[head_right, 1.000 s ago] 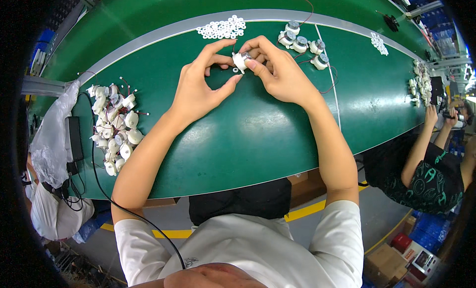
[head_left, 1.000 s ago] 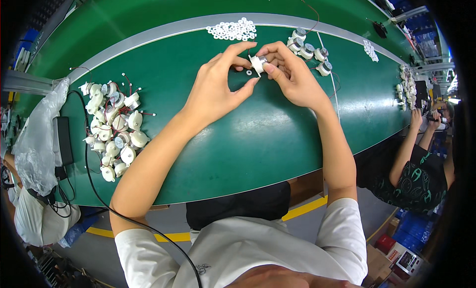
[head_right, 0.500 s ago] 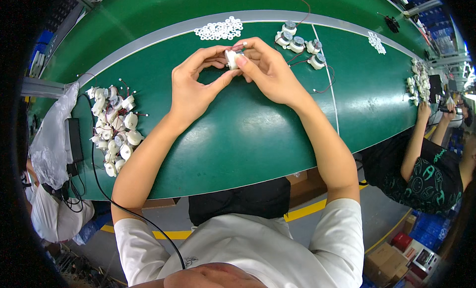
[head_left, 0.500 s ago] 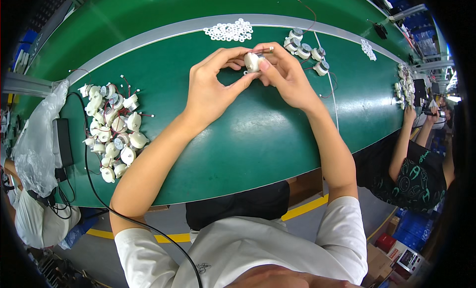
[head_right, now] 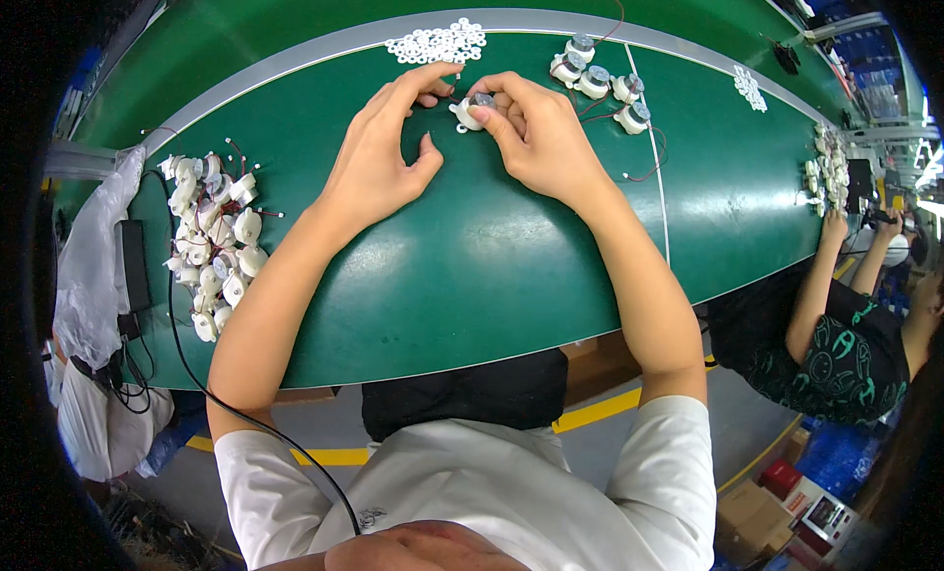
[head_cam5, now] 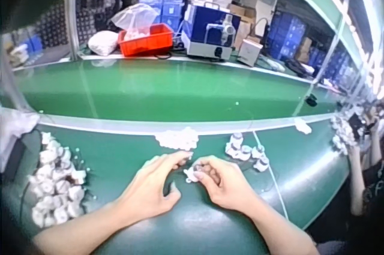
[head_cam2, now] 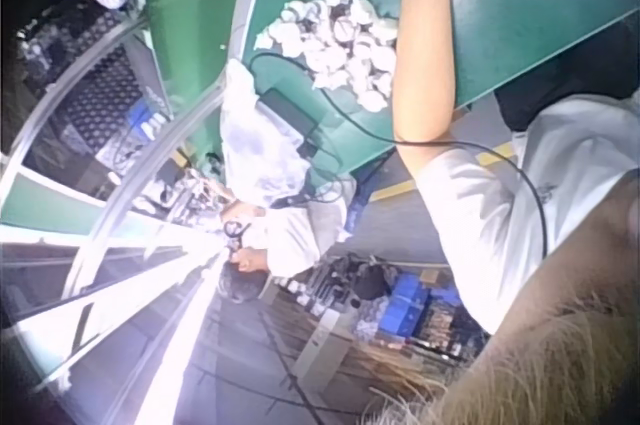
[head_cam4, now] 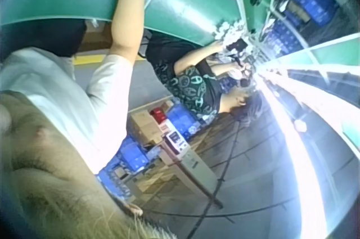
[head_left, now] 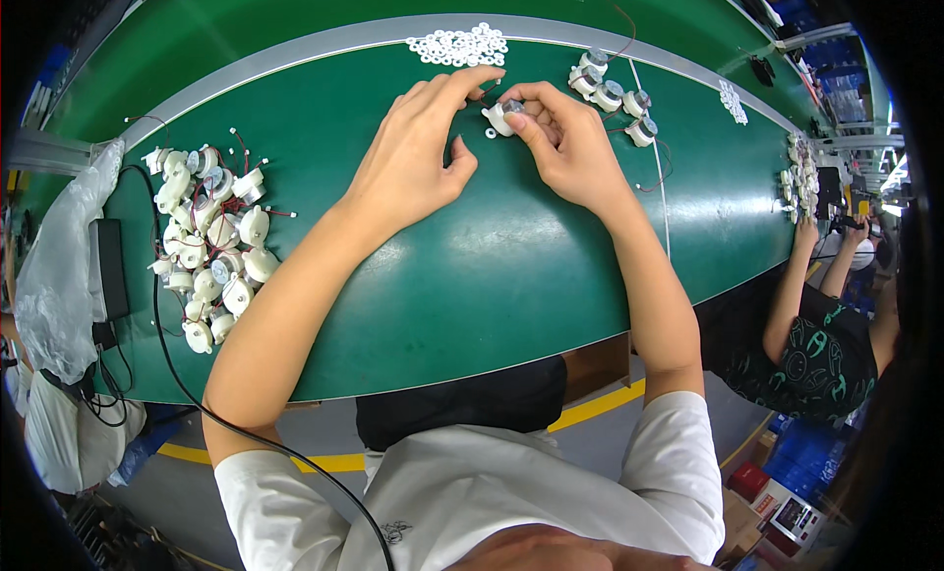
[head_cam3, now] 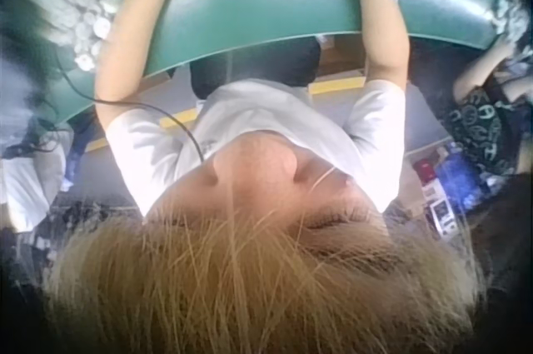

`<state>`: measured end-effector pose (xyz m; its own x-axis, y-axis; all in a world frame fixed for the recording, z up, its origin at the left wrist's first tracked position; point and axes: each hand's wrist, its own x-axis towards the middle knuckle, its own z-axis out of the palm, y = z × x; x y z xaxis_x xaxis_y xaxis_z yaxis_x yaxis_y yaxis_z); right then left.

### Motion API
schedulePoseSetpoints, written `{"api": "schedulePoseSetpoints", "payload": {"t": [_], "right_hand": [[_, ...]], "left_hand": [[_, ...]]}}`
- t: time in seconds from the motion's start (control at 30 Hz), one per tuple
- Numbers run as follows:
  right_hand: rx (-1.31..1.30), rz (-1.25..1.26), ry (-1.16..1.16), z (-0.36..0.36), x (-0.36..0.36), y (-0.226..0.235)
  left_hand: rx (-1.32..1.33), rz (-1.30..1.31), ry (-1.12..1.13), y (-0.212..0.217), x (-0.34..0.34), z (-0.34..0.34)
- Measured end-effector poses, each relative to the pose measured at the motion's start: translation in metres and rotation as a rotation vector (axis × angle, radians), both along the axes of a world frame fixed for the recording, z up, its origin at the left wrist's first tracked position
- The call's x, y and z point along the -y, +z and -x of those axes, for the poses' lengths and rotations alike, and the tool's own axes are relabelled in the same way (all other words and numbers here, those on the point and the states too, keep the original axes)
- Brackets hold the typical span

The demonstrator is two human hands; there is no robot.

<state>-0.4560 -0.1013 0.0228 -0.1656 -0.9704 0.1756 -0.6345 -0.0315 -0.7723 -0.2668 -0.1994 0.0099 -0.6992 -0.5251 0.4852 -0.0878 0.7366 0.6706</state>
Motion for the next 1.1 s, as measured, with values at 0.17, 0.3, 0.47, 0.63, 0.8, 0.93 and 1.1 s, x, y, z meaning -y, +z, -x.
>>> {"api": "schedulePoseSetpoints", "payload": {"t": [0.17, 0.3, 0.47, 0.63, 0.8, 0.93, 1.1], "right_hand": [[-0.012, 0.088, 0.056, -0.004, 0.006, 0.001], [-0.075, 0.101, 0.114, -0.005, 0.009, 0.005], [-0.04, 0.158, 0.155, 0.0, 0.011, -0.001], [-0.07, 0.13, 0.171, -0.001, 0.01, 0.006], [-0.058, 0.049, 0.115, -0.007, 0.007, 0.013], [-0.155, -0.028, 0.087, -0.007, 0.005, 0.015], [-0.293, 0.163, 0.166, -0.012, 0.008, 0.01]], "left_hand": [[-0.012, -0.013, 0.01, 0.002, -0.001, -0.001], [-0.068, 0.068, 0.025, -0.003, -0.001, -0.001], [0.043, 0.17, 0.007, -0.007, 0.001, -0.001], [0.04, 0.203, 0.037, -0.006, -0.003, -0.001], [0.085, 0.304, 0.065, -0.001, -0.002, 0.0], [0.098, 0.361, 0.059, -0.001, -0.004, 0.004], [0.146, 0.492, 0.101, -0.007, -0.004, -0.003]]}}
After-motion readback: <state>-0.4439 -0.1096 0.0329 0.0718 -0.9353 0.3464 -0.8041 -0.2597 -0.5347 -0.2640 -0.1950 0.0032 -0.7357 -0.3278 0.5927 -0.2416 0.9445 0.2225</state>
